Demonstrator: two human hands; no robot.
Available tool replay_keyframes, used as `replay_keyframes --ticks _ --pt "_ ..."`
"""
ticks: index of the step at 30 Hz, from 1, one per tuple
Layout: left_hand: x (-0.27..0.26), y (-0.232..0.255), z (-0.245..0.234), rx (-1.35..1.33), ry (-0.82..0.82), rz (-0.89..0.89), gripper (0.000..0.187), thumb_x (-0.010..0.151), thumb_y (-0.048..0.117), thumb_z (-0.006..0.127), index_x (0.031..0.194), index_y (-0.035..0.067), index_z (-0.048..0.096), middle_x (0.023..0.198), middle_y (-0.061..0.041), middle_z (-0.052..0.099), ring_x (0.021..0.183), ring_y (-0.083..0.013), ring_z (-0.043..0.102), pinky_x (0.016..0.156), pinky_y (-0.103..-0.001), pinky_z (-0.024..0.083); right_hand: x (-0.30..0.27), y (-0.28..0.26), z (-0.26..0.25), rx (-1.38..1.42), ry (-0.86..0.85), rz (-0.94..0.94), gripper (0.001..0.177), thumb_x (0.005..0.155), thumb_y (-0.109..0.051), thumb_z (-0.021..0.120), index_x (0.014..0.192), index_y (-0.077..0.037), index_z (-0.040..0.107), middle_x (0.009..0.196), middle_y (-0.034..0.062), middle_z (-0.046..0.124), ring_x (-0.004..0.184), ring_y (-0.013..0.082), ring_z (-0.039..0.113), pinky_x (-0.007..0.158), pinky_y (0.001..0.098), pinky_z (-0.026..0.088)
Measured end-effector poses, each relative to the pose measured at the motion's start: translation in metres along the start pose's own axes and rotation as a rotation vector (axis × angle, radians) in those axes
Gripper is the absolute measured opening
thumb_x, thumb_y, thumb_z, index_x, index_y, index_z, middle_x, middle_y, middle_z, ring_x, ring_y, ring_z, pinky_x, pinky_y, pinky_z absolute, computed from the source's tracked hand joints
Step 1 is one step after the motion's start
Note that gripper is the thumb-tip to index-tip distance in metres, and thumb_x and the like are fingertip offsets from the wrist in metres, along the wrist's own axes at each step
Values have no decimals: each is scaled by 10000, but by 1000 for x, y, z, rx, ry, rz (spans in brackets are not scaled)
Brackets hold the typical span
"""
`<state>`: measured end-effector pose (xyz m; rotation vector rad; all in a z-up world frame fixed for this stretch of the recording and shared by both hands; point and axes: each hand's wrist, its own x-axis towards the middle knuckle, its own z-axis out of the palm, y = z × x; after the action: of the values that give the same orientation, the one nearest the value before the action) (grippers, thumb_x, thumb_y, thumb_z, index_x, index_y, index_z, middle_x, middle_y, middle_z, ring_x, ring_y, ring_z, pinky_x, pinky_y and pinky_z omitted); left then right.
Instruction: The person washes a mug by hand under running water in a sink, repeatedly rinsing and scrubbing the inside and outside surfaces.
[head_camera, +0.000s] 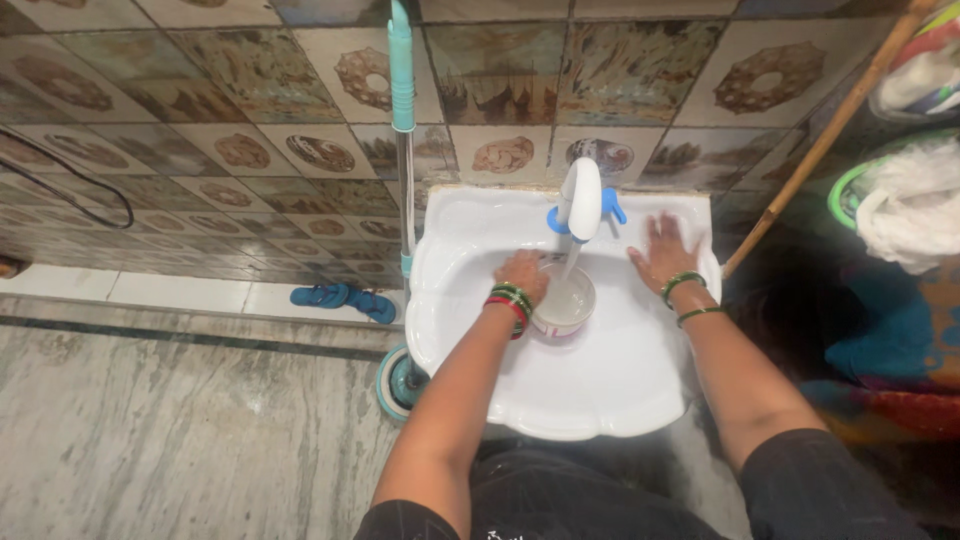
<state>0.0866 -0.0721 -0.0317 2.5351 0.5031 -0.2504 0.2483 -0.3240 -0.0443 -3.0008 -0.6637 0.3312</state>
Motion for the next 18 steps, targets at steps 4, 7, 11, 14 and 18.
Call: replay_keyframes --ticks 4,7,11,14,18 --pt "-21 -45 -17 270 -15 -72 727 976 435 588 1580 175 277 1662 -105 238 1535 -287 208 1221 -616 141 11 -33 44 -36 236 -363 763 963 -459 533 1562 -25 347 1660 165 245 1494 459 160 1189 605 161" --pt "-46 -82 -36 387 16 -118 866 966 458 604 1624 148 134 1703 -116 90 1571 -278 89 1241 -581 66 -2 -72 64 278 335 -412 472 925 -322 641 1336 -93 606 1525 185 485 1455 386 426 1178 623 292" --pt "-85 -95 -65 567 -139 -172 1154 889 526 710 1639 71 -39 1725 -99 -61 1585 -237 -18 1254 -472 16 -8 -111 73 1324 -79 -124 282 969 -221 589 1148 -43 714 1136 133 737 1057 313 690 942 456 562" --pt "-89 -88 -81 476 -134 -177 1235 824 598 761 1635 75 -9 1732 -87 -30 1590 -219 8 1279 -450 24 13 -123 90 2079 -557 201 206 990 -233 623 980 -45 707 941 124 733 824 275 673 744 384 564" --pt "-86 -84 -87 462 -169 -190 1308 778 655 780 1635 75 -20 1728 -90 -43 1589 -222 -11 1279 -456 22 39 -133 74 2392 -645 361 147 975 -187 630 936 -52 675 906 125 700 778 270 651 688 357 546"
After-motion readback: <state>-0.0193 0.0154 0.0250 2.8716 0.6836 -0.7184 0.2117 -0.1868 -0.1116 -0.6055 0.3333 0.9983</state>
